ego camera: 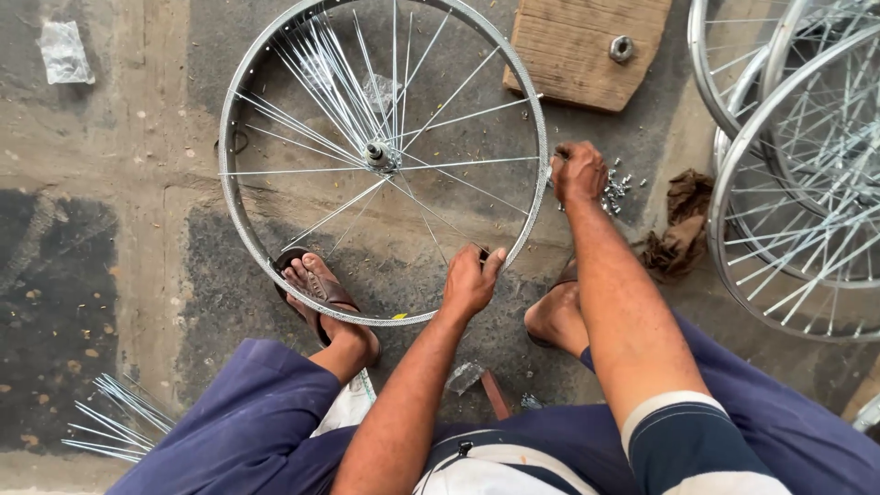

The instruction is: The person sits on the floor and installs spokes into a bicycle wheel rim, securing each with a nipple. They repeatedly pick up spokes and nipples, insert the spoke ends into the hub, and tighten the nipples by hand.

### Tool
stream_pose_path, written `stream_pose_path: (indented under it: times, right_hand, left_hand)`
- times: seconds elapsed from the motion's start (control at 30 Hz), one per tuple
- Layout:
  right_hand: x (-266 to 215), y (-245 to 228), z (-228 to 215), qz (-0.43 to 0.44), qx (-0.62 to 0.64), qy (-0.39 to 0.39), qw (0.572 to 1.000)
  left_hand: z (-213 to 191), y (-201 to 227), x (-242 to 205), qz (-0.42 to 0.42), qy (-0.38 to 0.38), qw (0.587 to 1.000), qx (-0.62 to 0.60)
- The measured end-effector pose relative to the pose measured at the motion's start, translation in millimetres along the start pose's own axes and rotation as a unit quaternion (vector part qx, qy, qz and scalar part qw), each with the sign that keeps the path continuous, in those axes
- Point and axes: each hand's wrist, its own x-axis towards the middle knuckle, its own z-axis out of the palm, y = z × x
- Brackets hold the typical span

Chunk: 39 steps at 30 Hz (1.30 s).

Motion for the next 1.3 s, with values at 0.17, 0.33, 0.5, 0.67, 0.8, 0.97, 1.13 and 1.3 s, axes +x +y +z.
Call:
stream_pose_path:
  times: [0.17, 0.33, 0.5, 0.67, 0.8, 0.97, 1.13, 1.3]
  right_hand:
    - [9.0, 1.1, 14.6, 0.04, -0.035, -0.038, 0.998]
    - [1.7, 15.9, 7.6, 0.117, 0.153, -0.028, 0.981]
    - [-5.9, 29.8, -5.5, 0.15, 0.421, -0.085, 0.89]
    - [-7.2, 33.4, -5.6, 0.162, 0.503, -0.124, 0.84]
    - [-9.1, 39.4, -9.3, 0.175, 0.491, -0.124, 0.844]
    - [-10.4, 32.5, -15.0, 0.185, 0.464, -0.104, 0.86]
    - [-13.9, 30.6, -25.1, 0.215, 0.525, -0.115, 0.815]
    - [-18.5, 31.0, -26.4, 0.207, 0.537, -0.117, 0.809]
  left_hand:
    - [-5.7, 1.9, 0.8, 0.012, -0.023, 0.999, -0.039]
    - [-8.0, 2.9, -0.4, -0.011, -0.01, 0.999, -0.051]
    - [-7.9, 2.6, 0.5, 0.009, -0.032, 0.999, -0.013]
    - [-9.0, 0.7, 0.8, -0.001, -0.035, 0.998, -0.049]
    - [-9.0, 2.0, 1.7, 0.025, -0.041, 0.999, -0.016]
    - [-11.5, 1.1, 1.2, -0.007, -0.049, 0.998, -0.027]
    - [-6.8, -4.8, 3.2, 0.012, -0.052, 0.999, -0.007]
    - [-8.4, -7.0, 3.9, 0.012, -0.047, 0.996, -0.08]
